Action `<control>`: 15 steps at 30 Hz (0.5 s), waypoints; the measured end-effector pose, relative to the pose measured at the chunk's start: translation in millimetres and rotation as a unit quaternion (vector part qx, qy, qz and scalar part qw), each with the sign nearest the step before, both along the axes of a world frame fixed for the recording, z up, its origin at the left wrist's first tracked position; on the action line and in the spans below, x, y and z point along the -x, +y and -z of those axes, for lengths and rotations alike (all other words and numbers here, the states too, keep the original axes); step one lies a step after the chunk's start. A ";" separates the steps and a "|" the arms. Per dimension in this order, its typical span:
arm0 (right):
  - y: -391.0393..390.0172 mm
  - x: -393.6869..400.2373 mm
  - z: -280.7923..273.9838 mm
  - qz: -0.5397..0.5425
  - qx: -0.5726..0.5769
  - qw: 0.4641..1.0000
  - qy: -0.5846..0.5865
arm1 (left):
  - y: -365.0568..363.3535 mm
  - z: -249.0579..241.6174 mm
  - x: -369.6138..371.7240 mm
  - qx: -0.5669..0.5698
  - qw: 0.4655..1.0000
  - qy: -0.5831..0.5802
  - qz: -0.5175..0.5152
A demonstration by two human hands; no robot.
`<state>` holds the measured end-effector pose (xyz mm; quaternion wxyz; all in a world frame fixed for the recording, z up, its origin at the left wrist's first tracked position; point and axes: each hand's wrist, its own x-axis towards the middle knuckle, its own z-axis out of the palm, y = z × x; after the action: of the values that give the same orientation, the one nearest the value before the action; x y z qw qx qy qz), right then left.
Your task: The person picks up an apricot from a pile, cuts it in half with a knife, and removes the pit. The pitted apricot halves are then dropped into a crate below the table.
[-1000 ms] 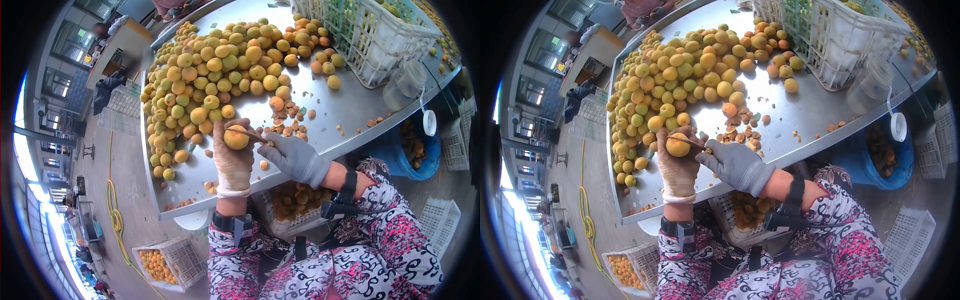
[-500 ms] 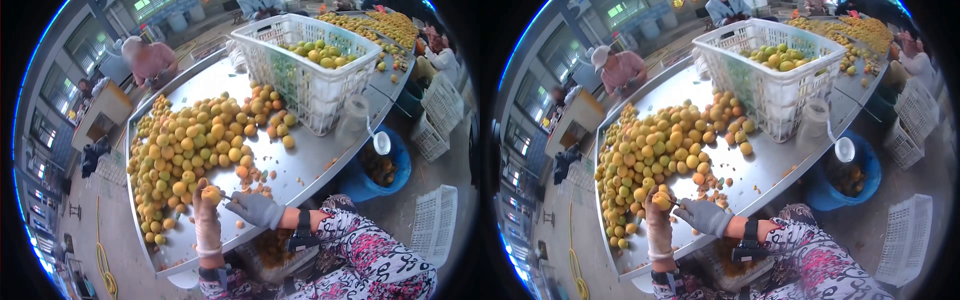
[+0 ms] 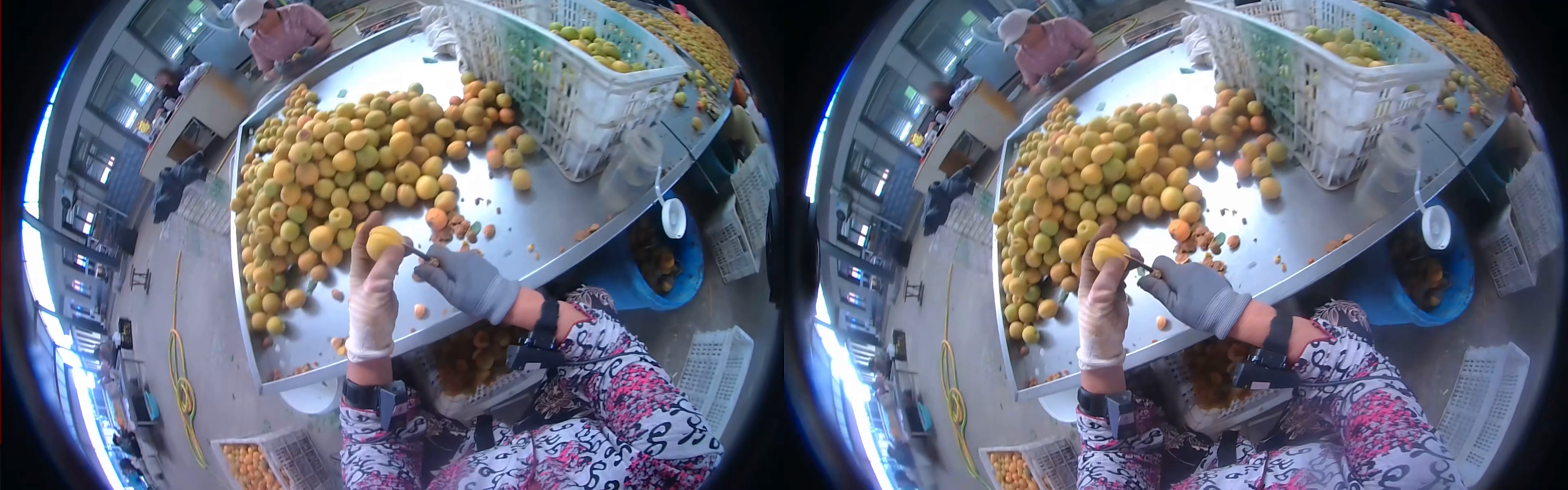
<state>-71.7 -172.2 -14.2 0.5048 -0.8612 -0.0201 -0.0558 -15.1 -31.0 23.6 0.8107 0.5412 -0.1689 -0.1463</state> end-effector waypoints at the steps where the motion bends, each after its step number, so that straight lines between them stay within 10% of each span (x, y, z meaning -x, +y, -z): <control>1: 5.5 2.0 0.4 0.005 -0.030 0.999 -0.018 | 2.3 5.4 -2.0 0.026 0.999 0.024 0.011; 6: 19.2 3.9 -0.6 0.051 -0.045 0.996 -0.064 | -18.4 15.1 5.4 0.161 0.959 0.230 0.023; 15: -2.0 1.2 -2.8 0.014 -0.033 0.999 -0.009 | -1.5 0.5 -1.4 -0.002 0.999 0.042 0.014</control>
<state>-72.8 -174.2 -11.4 0.5319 -0.8437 -0.0106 -0.0718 -13.7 -32.5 23.1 0.8140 0.5334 -0.1424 -0.1807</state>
